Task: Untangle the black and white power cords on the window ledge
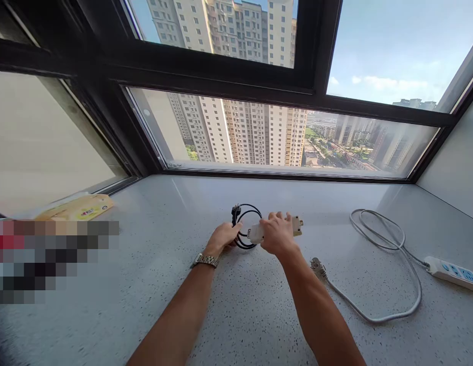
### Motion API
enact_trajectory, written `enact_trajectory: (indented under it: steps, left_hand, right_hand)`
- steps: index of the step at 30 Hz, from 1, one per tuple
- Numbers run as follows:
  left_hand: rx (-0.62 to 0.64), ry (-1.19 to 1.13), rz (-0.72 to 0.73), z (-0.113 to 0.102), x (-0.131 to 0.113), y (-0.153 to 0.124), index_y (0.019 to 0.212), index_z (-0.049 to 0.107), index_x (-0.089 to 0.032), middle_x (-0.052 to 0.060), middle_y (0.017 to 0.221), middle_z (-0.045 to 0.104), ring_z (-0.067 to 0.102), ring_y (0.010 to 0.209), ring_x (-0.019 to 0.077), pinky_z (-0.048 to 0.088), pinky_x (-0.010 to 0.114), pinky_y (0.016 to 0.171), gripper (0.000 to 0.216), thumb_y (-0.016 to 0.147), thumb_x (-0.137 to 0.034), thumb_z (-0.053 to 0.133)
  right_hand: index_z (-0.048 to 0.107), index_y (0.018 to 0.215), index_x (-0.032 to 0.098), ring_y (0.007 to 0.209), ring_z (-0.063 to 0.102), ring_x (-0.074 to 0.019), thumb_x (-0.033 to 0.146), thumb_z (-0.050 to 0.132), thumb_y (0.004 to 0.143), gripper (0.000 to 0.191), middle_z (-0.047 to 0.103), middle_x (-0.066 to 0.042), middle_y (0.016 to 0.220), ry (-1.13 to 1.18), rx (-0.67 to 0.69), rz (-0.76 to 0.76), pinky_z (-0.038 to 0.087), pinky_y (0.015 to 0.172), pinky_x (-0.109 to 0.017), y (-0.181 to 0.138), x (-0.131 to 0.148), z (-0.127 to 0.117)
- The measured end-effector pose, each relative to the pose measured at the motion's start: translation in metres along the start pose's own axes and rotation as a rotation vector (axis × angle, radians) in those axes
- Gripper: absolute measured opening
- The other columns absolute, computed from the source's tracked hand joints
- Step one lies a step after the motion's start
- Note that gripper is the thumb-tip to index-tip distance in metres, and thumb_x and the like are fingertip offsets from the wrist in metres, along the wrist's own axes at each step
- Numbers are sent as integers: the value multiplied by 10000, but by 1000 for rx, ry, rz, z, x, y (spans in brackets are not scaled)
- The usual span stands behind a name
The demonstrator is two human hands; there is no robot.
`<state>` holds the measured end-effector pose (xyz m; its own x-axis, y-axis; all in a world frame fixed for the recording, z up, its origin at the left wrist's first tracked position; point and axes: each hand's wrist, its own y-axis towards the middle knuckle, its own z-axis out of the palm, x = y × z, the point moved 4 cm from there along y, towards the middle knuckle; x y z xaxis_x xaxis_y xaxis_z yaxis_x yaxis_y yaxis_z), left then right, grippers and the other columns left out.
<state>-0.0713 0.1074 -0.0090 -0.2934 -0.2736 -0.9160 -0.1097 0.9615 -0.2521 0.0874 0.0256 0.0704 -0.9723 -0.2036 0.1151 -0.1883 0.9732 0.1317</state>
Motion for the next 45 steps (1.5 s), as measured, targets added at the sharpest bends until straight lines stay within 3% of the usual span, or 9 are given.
enact_trajectory:
  steps: [4, 12, 16, 19, 26, 32, 38, 42, 45]
  left_hand:
    - [2, 294, 42, 1, -5, 4, 373, 413, -203, 27, 331, 423, 588, 509, 292, 383, 289, 521, 439, 534, -352, 793]
    - [-23, 620, 150, -4, -19, -4, 442, 463, -180, 123, 622, 610, 617, 839, 363, 437, 368, 699, 463, 646, -546, 659]
    - [-256, 744, 293, -11, -25, -10, 732, 591, -181, 137, 852, 647, 610, 882, 337, 457, 371, 704, 314, 767, -492, 562]
    - [-385, 678, 395, -12, -22, -6, 1003, 573, -175, 169, 1129, 583, 511, 1103, 360, 434, 419, 849, 359, 743, -417, 620]
    - [-403, 383, 366, -24, -18, 10, 1091, 530, -200, 128, 1214, 560, 483, 1147, 325, 398, 465, 930, 358, 855, -462, 466]
    - [-388, 287, 405, -22, -20, 11, 971, 600, -212, 79, 1108, 633, 532, 1078, 275, 434, 379, 892, 287, 893, -411, 408]
    - [-282, 320, 416, -5, -16, 7, 945, 648, -233, 68, 1091, 654, 526, 1088, 287, 413, 395, 905, 306, 886, -430, 421]
    - [-241, 338, 405, -4, -16, 2, 984, 649, -243, 89, 1161, 618, 466, 1153, 332, 384, 457, 922, 344, 872, -472, 419]
    - [-216, 344, 402, -3, -17, 0, 980, 649, -234, 106, 1173, 604, 443, 1169, 356, 366, 484, 922, 347, 849, -480, 441]
  right_hand:
    - [617, 1149, 276, 1127, 471, -233, 168, 503, 842, 345, 607, -51, 1156, 109, -85, -78, 254, 1005, -439, 10, 0, 21]
    - [581, 1200, 224, 1123, 455, -249, 512, 531, 864, 445, 607, -64, 1176, 116, -156, -141, 336, 962, -393, 14, 4, 67]
    - [622, 1099, 209, 1140, 445, -265, 523, 539, 854, 407, 617, -73, 1154, 39, -147, -204, 305, 996, -415, 10, 16, 69]
    - [641, 1014, 183, 1122, 464, -288, 498, 558, 846, 367, 648, -93, 1067, -51, -85, -248, 300, 991, -448, 11, 26, 67]
    - [667, 939, 178, 1027, 531, -243, 378, 600, 859, 225, 687, -69, 933, -96, 17, -483, 353, 907, -367, 10, 18, 66]
    - [683, 1002, 235, 1075, 503, -219, 365, 520, 916, 226, 671, -64, 984, -126, 25, -322, 338, 911, -334, 16, -57, 61]
    - [718, 902, 196, 1047, 536, -245, 216, 572, 854, 155, 667, -101, 956, -206, 6, 12, 327, 965, -380, 27, -183, 37]
    - [638, 1117, 151, 1254, 367, -383, 191, 577, 803, 323, 527, -197, 1261, -282, -145, 393, 245, 1010, -563, 0, -256, 11]
    - [563, 1209, 110, 1245, 390, -387, 347, 512, 852, 432, 468, -224, 1327, -255, -222, 541, 364, 952, -497, -42, -271, 0]
